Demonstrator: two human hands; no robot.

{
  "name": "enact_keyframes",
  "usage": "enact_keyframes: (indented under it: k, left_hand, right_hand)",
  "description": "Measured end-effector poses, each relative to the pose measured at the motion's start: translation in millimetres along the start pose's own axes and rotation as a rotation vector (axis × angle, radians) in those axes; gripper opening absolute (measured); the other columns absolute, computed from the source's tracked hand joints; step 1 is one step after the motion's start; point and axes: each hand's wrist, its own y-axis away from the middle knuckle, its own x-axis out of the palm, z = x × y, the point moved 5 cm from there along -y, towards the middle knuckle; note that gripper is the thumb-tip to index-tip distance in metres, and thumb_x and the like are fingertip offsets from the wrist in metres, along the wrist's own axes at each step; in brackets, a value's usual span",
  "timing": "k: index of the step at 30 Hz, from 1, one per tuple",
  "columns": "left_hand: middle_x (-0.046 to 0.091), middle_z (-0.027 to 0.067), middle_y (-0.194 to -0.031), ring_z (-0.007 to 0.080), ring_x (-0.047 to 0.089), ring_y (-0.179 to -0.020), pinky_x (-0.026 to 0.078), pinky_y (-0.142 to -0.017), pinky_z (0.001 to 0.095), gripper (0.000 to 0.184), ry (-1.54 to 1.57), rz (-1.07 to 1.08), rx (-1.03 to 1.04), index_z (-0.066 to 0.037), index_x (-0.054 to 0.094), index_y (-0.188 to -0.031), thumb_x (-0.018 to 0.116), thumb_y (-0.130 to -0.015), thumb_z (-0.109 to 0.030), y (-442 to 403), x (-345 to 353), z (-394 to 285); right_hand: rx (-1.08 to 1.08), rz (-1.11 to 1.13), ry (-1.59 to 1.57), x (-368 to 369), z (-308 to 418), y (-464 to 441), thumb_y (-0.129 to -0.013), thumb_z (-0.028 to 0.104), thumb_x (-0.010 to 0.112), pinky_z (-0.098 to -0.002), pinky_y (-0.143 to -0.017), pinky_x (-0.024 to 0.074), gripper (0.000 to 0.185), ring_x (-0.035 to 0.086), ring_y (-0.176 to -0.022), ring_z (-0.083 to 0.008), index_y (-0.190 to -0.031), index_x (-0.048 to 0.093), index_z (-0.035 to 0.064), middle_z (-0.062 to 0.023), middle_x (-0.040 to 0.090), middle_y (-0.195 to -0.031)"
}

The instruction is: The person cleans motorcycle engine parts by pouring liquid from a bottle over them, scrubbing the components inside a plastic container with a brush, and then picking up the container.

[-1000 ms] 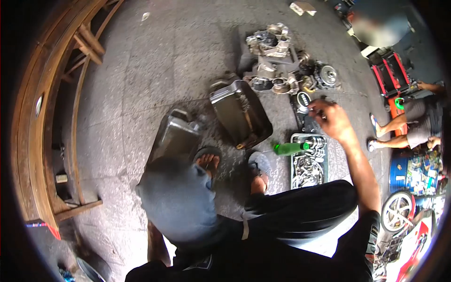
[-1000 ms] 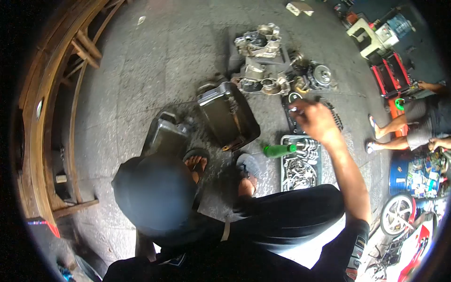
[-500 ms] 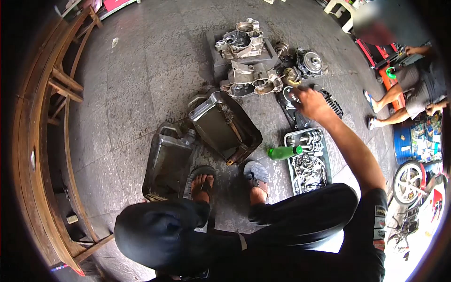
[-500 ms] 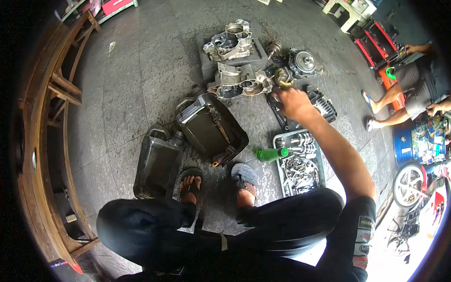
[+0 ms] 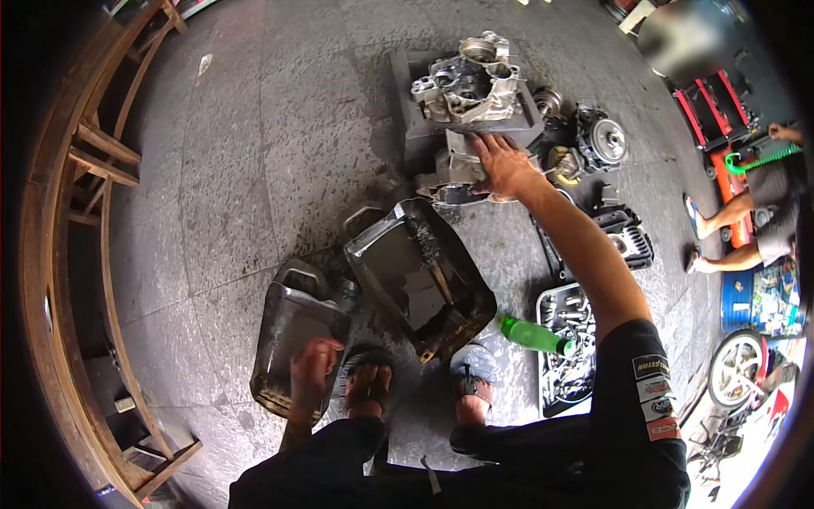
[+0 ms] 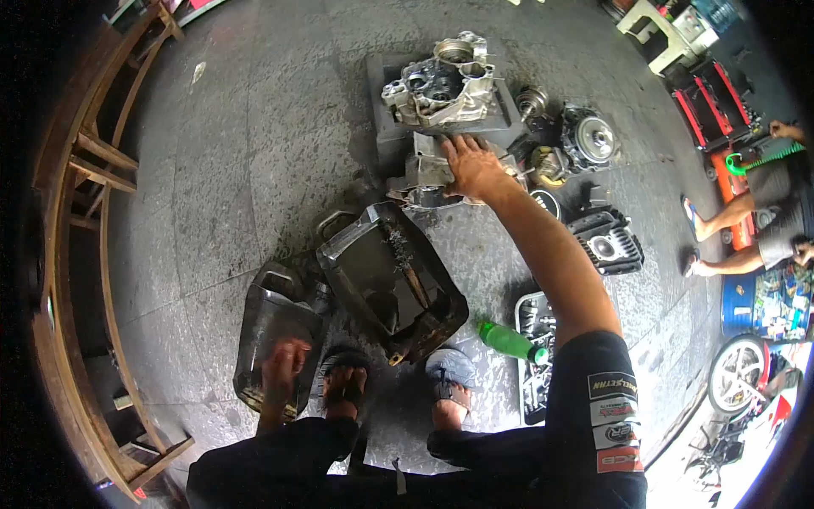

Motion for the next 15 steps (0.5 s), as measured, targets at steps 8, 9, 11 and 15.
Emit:
enact_keyframes:
  k: [8, 9, 11, 15]
  left_hand:
    - [0.052, 0.0003, -0.066, 0.0066, 0.047, -0.061, 0.039, -0.055, 0.022, 0.028, 0.092, 0.258, -0.054, -0.002, 0.06, -0.087, 0.042, -0.094, -0.022, -12, 28, 13]
    - [0.052, 0.0003, -0.066, 0.0066, 0.047, -0.061, 0.039, -0.055, 0.022, 0.028, 0.09, 0.264, -0.061, -0.002, 0.06, -0.087, 0.042, -0.094, -0.022, -12, 27, 12]
    - [0.051, 0.0004, -0.067, 0.0065, 0.045, -0.062, 0.037, -0.056, 0.0213, 0.027, 0.12, 0.241, -0.083, -0.002, 0.059, -0.088, 0.042, -0.094, -0.022, -14, 26, 9]
    - [0.049, 0.0001, -0.068, 0.0063, 0.043, -0.063, 0.035, -0.056, 0.0209, 0.026, 0.176, 0.262, -0.1, -0.001, 0.058, -0.09, 0.041, -0.094, -0.021, -15, 26, 10]
  right_hand:
    - [0.256, 0.036, -0.624, -29, -49, -17, -0.069, 0.04, 0.072, -0.0368, -0.093, 0.0408, 0.068, 0.051, -0.111, -0.0313, -0.122, 0.05, 0.0047, -0.0175, 0.053, -0.119]
    - [0.205, -0.228, -0.594, -26, -61, -17, -0.074, 0.033, 0.069, -0.0336, -0.086, 0.0458, 0.047, 0.058, -0.1, -0.0301, -0.11, 0.058, 0.0036, -0.0163, 0.061, -0.105]
    - [0.13, -0.301, -0.502, -20, -69, -11, -0.076, 0.03, 0.067, -0.0348, -0.087, 0.0453, 0.043, 0.057, -0.102, -0.0305, -0.109, 0.058, 0.0036, -0.0164, 0.06, -0.108]
    - [-0.009, -0.377, -0.251, -26, -52, 25, -0.079, 0.022, 0.063, -0.0401, -0.087, 0.0451, 0.037, 0.054, -0.102, -0.0342, -0.11, 0.055, 0.0063, -0.0161, 0.057, -0.111]
